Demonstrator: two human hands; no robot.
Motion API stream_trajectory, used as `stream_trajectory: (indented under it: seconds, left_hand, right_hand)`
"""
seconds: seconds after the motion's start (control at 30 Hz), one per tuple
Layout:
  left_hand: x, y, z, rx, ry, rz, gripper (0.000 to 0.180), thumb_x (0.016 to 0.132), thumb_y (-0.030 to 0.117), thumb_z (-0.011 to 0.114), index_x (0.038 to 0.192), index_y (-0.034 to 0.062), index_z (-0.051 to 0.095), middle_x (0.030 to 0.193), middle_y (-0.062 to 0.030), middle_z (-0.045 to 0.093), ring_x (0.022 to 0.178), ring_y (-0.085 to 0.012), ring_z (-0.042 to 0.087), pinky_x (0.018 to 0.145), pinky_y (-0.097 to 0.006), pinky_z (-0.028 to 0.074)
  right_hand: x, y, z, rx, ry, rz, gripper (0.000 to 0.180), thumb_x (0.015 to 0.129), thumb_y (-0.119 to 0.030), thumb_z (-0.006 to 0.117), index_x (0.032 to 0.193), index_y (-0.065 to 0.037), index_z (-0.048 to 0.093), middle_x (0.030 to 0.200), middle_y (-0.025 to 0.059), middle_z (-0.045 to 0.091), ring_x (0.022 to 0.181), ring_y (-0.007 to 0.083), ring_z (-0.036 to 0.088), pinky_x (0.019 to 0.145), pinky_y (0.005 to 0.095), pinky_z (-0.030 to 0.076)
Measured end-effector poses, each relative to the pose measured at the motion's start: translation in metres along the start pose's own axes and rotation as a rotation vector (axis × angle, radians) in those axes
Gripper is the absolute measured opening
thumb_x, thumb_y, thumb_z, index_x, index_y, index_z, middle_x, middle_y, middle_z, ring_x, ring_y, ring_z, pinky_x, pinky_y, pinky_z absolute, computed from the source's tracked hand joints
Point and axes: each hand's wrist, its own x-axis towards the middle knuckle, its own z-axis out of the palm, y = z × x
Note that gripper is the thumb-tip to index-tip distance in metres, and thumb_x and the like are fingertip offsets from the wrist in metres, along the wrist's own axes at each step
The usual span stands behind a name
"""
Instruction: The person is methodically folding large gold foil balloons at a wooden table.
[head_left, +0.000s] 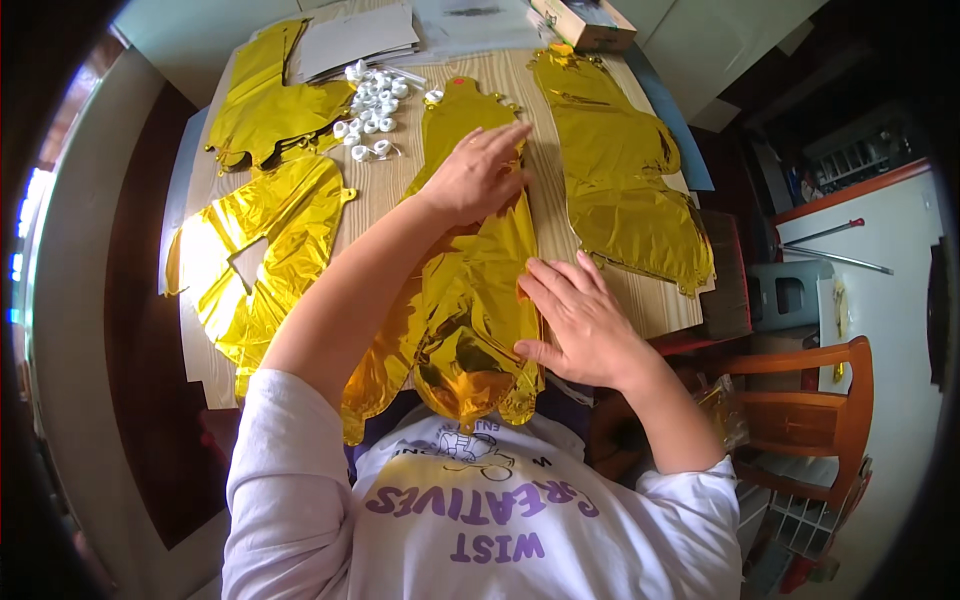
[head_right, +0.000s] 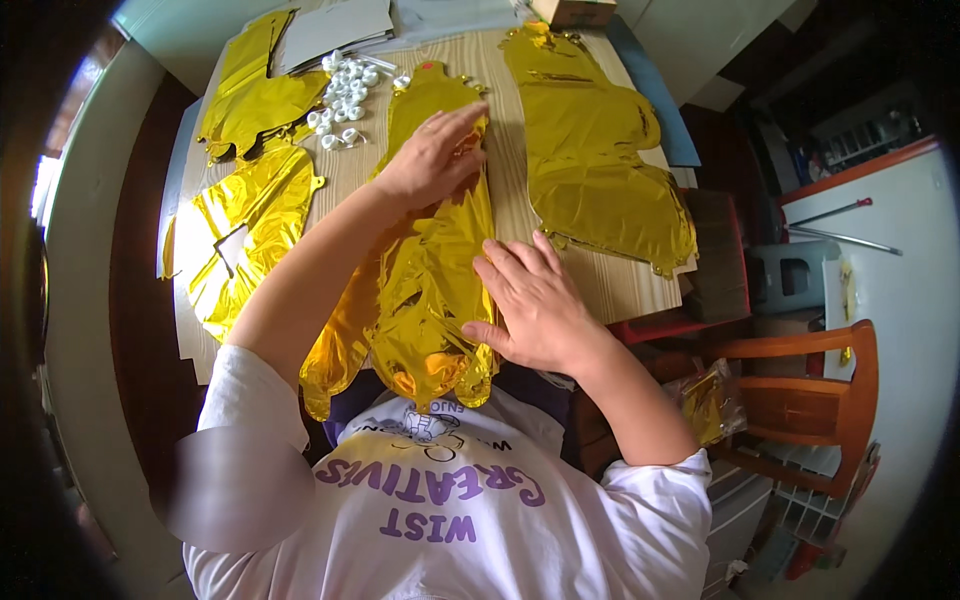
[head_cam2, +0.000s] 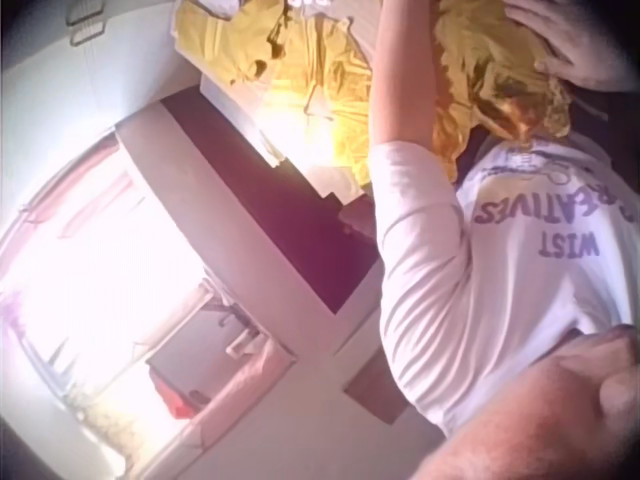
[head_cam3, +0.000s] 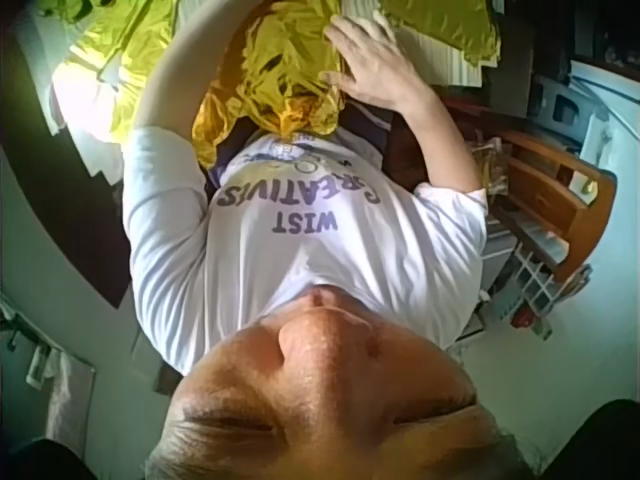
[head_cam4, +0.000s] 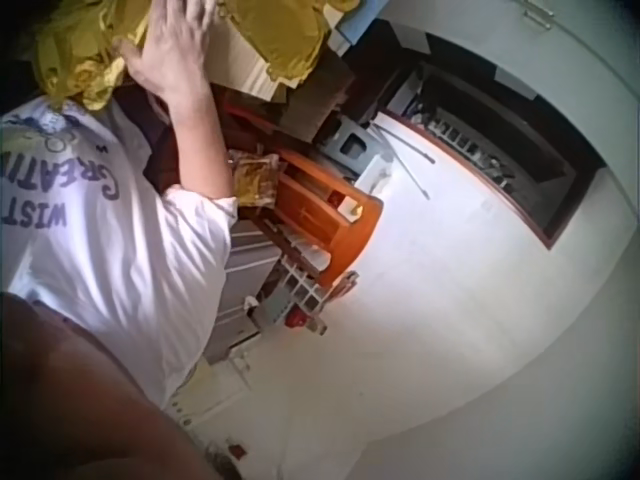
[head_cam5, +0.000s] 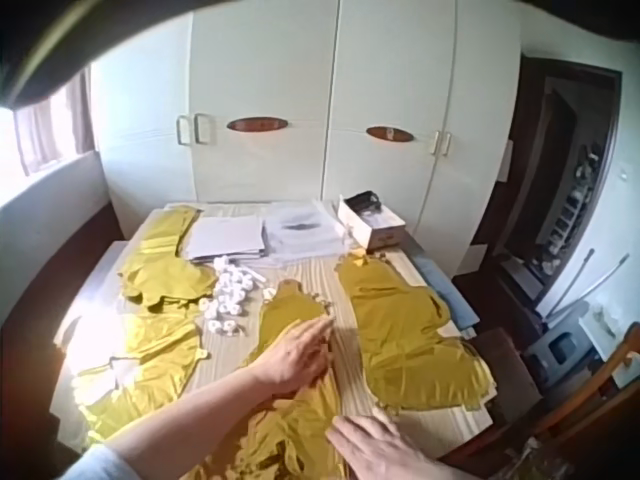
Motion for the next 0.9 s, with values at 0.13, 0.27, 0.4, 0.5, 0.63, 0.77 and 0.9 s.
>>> stream_trajectory:
  seconds: [0.13,0.27,0.4,0.5,0.63,0.77,0.9]
  left_hand:
    - [-0.011,0.014,-0.037,-0.072,0.136,-0.075,0.042,0.091,0.017,0.062,0.129,0.0013,0.054,0.130,-0.0175,0.058,0.122,-0.0385,0.053,0.108,-0.044,0.039]
    - [-0.070,0.026,-0.071,0.070,-0.056,-0.002,0.034,0.088,0.012,0.062,0.120,0.0008,0.060,0.127,-0.0196,0.058,0.119,-0.0386,0.055,0.102,-0.045,0.044]
    - [-0.112,0.042,-0.082,0.177,-0.088,0.000,0.037,0.085,0.010,0.064,0.120,0.0003,0.059,0.125,-0.0206,0.058,0.117,-0.0398,0.055,0.101,-0.047,0.044]
    - [-0.127,0.047,-0.079,0.191,-0.093,-0.012,0.038,0.083,0.012,0.067,0.119,-0.0010,0.060,0.125,-0.0203,0.058,0.117,-0.0397,0.054,0.102,-0.047,0.043]
    - [-0.131,0.042,-0.077,0.189,-0.070,0.014,0.041,0.082,0.016,0.070,0.118,-0.0013,0.060,0.124,-0.0200,0.058,0.118,-0.0395,0.054,0.103,-0.048,0.043]
    - [-0.131,0.041,-0.076,0.189,-0.075,-0.001,0.045,0.082,0.020,0.072,0.120,-0.0009,0.060,0.125,-0.0195,0.057,0.120,-0.0394,0.053,0.102,-0.048,0.042]
    - [-0.130,0.043,-0.078,0.227,-0.082,0.008,0.049,0.082,0.024,0.073,0.122,0.0002,0.060,0.125,-0.0189,0.057,0.120,-0.0391,0.052,0.102,-0.048,0.042]
  right_hand:
    - [0.013,0.012,-0.007,0.106,0.037,-0.038,0.059,0.096,-0.050,0.051,0.124,0.001,0.057,0.129,0.0181,0.056,0.121,0.0338,0.050,0.115,0.0519,0.025]
    - [0.025,0.034,0.000,0.110,0.141,-0.015,0.043,0.100,-0.033,0.051,0.128,-0.001,0.056,0.134,0.0151,0.055,0.119,0.0330,0.054,0.109,0.0465,0.037]
    - [0.046,0.042,0.009,0.078,0.248,0.052,0.049,0.101,-0.032,0.050,0.139,-0.001,0.049,0.146,0.0163,0.046,0.135,0.0325,0.043,0.115,0.0455,0.029]
    - [0.057,0.046,0.026,-0.067,0.193,0.045,0.056,0.101,-0.036,0.047,0.144,0.000,0.042,0.153,0.0178,0.037,0.142,0.0334,0.032,0.119,0.0451,0.022]
    - [0.059,0.045,0.031,-0.088,0.100,0.083,0.060,0.102,-0.039,0.044,0.147,0.000,0.037,0.157,0.0181,0.030,0.146,0.0345,0.025,0.121,0.0453,0.016]
    - [0.057,0.044,0.031,-0.085,0.096,0.090,0.060,0.102,-0.039,0.043,0.147,0.000,0.035,0.157,0.0176,0.029,0.146,0.0340,0.024,0.121,0.0453,0.014]
    - [0.057,0.046,0.032,-0.065,0.105,0.093,0.063,0.102,-0.041,0.043,0.149,0.000,0.032,0.159,0.0170,0.026,0.147,0.0336,0.022,0.121,0.0450,0.013]
